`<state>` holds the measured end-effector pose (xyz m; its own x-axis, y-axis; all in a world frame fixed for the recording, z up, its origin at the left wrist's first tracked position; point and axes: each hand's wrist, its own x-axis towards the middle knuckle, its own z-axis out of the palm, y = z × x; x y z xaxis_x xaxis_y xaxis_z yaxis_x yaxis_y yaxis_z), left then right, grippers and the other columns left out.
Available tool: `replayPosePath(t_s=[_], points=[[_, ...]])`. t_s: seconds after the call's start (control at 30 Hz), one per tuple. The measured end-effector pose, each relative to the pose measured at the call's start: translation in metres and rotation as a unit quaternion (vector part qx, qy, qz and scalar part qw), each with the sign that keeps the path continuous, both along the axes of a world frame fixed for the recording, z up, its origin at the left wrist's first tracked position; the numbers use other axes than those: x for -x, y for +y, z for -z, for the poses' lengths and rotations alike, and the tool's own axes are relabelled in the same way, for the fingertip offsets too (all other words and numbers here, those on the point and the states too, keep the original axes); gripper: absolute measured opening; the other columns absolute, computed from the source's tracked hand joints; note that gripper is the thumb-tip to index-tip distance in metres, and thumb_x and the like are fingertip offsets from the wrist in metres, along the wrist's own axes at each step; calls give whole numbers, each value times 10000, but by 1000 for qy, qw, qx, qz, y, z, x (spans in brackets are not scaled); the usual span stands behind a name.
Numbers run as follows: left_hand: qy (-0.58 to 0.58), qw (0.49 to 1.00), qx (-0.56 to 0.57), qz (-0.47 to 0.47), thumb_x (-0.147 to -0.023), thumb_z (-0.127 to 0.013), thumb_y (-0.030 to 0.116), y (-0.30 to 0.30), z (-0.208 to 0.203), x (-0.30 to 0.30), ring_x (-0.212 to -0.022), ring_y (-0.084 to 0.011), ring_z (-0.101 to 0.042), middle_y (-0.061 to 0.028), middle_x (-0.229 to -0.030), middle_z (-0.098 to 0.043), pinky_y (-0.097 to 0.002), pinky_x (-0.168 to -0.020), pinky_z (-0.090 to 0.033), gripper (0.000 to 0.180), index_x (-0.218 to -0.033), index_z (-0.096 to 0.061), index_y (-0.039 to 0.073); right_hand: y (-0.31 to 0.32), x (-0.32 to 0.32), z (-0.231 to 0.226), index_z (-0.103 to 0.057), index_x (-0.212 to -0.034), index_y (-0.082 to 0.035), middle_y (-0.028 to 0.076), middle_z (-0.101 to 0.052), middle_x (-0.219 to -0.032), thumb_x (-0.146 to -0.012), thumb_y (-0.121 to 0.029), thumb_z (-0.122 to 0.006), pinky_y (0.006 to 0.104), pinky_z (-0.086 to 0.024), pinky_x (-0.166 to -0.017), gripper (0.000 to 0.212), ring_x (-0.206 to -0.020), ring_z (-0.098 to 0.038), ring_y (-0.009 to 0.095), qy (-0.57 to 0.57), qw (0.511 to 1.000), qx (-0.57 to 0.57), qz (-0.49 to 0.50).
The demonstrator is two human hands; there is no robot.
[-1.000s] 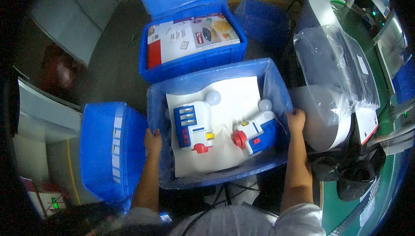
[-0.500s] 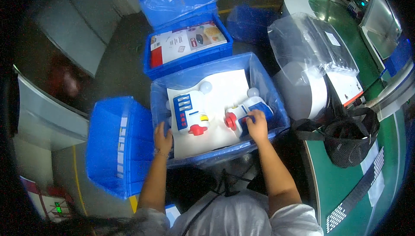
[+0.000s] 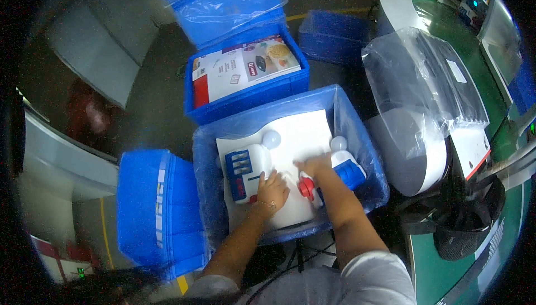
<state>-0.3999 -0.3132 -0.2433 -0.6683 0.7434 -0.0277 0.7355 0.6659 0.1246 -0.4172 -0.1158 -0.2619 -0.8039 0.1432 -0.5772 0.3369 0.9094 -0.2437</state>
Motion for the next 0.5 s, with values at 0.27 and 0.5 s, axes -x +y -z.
replayPosePath(t_s=[0.27,0.5], points=[[-1,961,251,-112,-793,-520,514,22,3,11,-1182,-238,-409,-59,-1109,-576,-572,-1064,-14,545,-1110,-605,79,9,-44,-65,-637,-1095,-253,112,-510,-1256,-653,-802,-383,605,-89,-1010,749,-1230,-377,341,-15,996,-10,-83],[163,975,148,9,-799,-489,191,-31,-15,7,-1162,-229,-392,-6,-1096,-517,-658,-941,-254,194,-917,-642,170,-1,-96,-132,-586,-1125,-93,103,-376,-1315,-700,-563,-579,674,-117,-983,633,-1278,-263,302,86,981,-26,171]])
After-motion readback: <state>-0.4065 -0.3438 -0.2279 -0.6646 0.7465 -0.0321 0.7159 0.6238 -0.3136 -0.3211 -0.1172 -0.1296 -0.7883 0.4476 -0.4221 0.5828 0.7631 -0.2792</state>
